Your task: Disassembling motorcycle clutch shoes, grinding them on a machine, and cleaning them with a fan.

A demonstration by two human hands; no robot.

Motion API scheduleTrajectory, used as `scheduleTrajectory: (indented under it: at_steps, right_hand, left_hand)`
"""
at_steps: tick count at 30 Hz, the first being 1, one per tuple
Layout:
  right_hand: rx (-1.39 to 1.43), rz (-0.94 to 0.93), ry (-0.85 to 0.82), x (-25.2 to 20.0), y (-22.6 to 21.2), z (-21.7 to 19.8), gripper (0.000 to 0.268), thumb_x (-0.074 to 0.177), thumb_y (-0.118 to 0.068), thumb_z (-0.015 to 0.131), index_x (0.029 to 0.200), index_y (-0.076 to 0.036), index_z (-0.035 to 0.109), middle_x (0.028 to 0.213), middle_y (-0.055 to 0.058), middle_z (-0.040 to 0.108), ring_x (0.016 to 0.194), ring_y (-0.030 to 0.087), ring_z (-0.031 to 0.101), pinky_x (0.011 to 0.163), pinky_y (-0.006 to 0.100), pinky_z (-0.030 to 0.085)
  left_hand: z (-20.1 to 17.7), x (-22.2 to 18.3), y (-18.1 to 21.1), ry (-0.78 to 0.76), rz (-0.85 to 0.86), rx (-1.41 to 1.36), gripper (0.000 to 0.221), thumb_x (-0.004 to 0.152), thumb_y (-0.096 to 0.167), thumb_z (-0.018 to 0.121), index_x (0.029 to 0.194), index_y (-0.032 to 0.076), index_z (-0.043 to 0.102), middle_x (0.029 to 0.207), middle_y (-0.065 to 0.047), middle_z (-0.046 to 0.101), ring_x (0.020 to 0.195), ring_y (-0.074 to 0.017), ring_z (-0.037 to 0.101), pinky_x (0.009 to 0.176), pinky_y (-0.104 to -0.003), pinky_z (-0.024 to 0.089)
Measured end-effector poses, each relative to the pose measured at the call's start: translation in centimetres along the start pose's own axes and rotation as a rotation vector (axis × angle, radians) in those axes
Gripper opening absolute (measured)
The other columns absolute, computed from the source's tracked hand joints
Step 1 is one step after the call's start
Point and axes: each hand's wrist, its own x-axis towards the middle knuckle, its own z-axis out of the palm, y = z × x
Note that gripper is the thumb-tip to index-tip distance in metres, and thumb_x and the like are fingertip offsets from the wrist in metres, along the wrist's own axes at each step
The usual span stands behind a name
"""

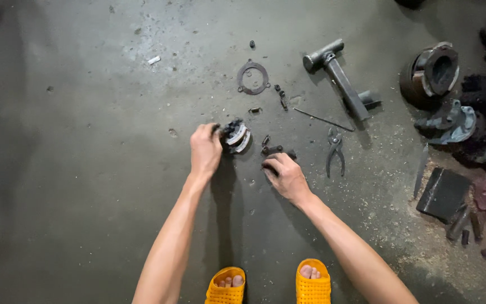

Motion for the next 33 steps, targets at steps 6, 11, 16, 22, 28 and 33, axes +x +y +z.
scheduleTrajectory:
  at_steps: [6, 11, 16, 22, 28, 33]
  right_hand:
    - [-0.159, -0.069, 0.060, -0.2, 0.1, 0.0, 0.021, 0.087, -0.011, 0.075, 0.106, -0.007, 0.067, 0.097, 0.011, 0.063, 0.098, 0.031, 0.068, 0.083, 0.040, 0.060]
    - [-0.255, -0.071, 0.000, 0.7, -0.6, 0.4, 0.016, 0.087, -0.013, 0.074, 0.101, -0.009, 0.066, 0.095, 0.007, 0.059, 0.093, 0.027, 0.063, 0.080, 0.037, 0.056]
    - [0.290, 0.265, 0.020, 1.3, -3.0, -3.2, 0.027, 0.089, -0.017, 0.078, 0.114, -0.008, 0.071, 0.103, 0.012, 0.068, 0.097, 0.026, 0.070, 0.085, 0.038, 0.059]
    - [1.179, 0.673, 0.079, 0.3, -2.9, -5.5, 0.046, 0.093, -0.012, 0.073, 0.135, 0.002, 0.061, 0.098, 0.024, 0.072, 0.079, 0.029, 0.074, 0.068, 0.046, 0.067]
    - [1.223, 0.861, 0.084, -0.8, 0.9, -6.9, 0.047, 0.091, -0.006, 0.074, 0.128, 0.016, 0.056, 0.087, 0.033, 0.070, 0.066, 0.037, 0.075, 0.059, 0.048, 0.067]
    - [0.437, 0.688, 0.010, 1.1, 0.7, -9.9, 0.029, 0.100, -0.034, 0.072, 0.107, -0.006, 0.075, 0.077, 0.021, 0.075, 0.069, 0.030, 0.077, 0.054, 0.045, 0.059]
  left_hand:
    - [-4.1, -0.3, 1.5, 0.170, -0.168, -0.126, 0.010, 0.093, -0.001, 0.068, 0.101, 0.003, 0.073, 0.089, -0.017, 0.070, 0.083, -0.0370, 0.072, 0.076, -0.044, 0.058]
    - [-5.9, -3.2, 4.0, 0.102, -0.468, -0.571, 0.013, 0.094, 0.006, 0.069, 0.100, 0.003, 0.080, 0.088, -0.020, 0.077, 0.082, -0.0212, 0.073, 0.073, -0.040, 0.060]
    - [-6.1, -4.5, 7.2, -0.065, -0.588, -0.852, 0.017, 0.097, 0.004, 0.068, 0.108, -0.005, 0.077, 0.089, -0.028, 0.076, 0.075, -0.0307, 0.075, 0.071, -0.044, 0.064]
    - [-2.4, -6.5, 9.0, -0.340, -0.622, -1.024, 0.018, 0.091, 0.003, 0.073, 0.106, -0.006, 0.077, 0.085, -0.024, 0.077, 0.073, -0.0237, 0.075, 0.068, -0.038, 0.065]
    - [-0.4, -5.7, 11.6, -0.303, -0.135, -0.706, 0.022, 0.093, -0.001, 0.069, 0.114, -0.002, 0.074, 0.098, -0.023, 0.077, 0.089, -0.0322, 0.074, 0.078, -0.046, 0.062]
    - [2.8, -2.4, 11.2, -0.226, 0.091, -0.468, 0.011, 0.097, 0.001, 0.063, 0.104, 0.000, 0.071, 0.092, -0.021, 0.074, 0.086, -0.0405, 0.073, 0.077, -0.048, 0.060]
